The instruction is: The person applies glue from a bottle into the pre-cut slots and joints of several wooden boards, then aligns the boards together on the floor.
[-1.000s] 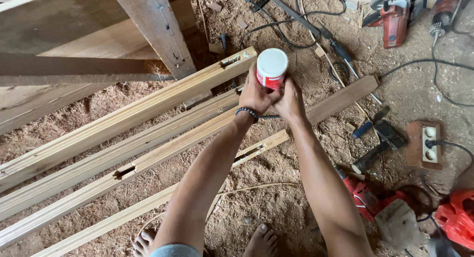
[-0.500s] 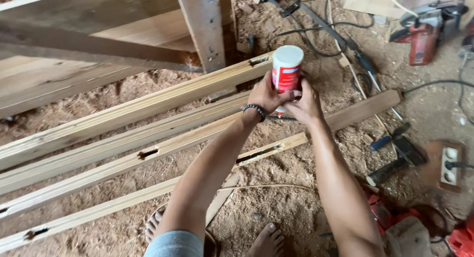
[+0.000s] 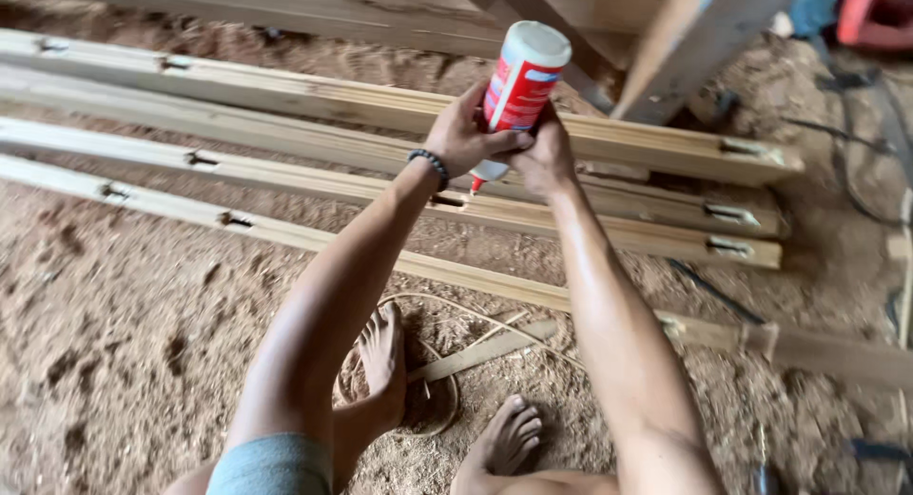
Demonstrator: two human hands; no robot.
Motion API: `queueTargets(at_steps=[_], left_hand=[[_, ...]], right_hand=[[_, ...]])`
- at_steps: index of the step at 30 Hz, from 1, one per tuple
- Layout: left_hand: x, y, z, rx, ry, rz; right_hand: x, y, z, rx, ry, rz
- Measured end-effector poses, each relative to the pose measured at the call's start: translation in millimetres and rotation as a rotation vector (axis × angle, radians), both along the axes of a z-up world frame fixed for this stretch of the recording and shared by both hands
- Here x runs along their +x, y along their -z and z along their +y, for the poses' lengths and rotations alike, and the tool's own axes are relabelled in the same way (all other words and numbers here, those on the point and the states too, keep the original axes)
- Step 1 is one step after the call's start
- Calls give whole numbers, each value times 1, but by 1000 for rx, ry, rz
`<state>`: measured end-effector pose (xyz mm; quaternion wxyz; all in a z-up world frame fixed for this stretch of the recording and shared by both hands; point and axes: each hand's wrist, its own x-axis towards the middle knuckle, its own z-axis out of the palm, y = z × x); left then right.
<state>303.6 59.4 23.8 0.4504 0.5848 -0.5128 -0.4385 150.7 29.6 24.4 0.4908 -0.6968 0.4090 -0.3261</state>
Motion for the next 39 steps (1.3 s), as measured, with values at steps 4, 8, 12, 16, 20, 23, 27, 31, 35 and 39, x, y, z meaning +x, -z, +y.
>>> queueTargets(at_steps=[4, 8, 12, 16, 20, 23, 27, 31, 35, 39], left_hand=[[58, 10, 31, -29, -117, 28], [65, 35, 48, -131, -238, 13], [58, 49, 46, -199, -262, -35], [58, 48, 46, -168, -245, -61], [59, 54, 45, -87, -221, -82], [60, 57, 45, -74, -193, -70], [50, 59, 42, -75, -168, -52], [42, 56, 40, -91, -139, 4], [42, 55, 40, -120, -121, 81], [48, 54, 50, -143, -113, 99]], right_hand=[[61, -18, 11, 43, -63, 98], [77, -13, 3, 51, -88, 172], [76, 0, 16, 116, -67, 200], [76, 7, 17, 162, 17, 126], [77, 20, 21, 46, 24, 244], [74, 48, 14, -23, 23, 321], [68, 3, 34, 132, 125, 174], [55, 26, 22, 26, 96, 191], [56, 6, 32, 187, 122, 46], [72, -21, 47, 565, 212, -299]])
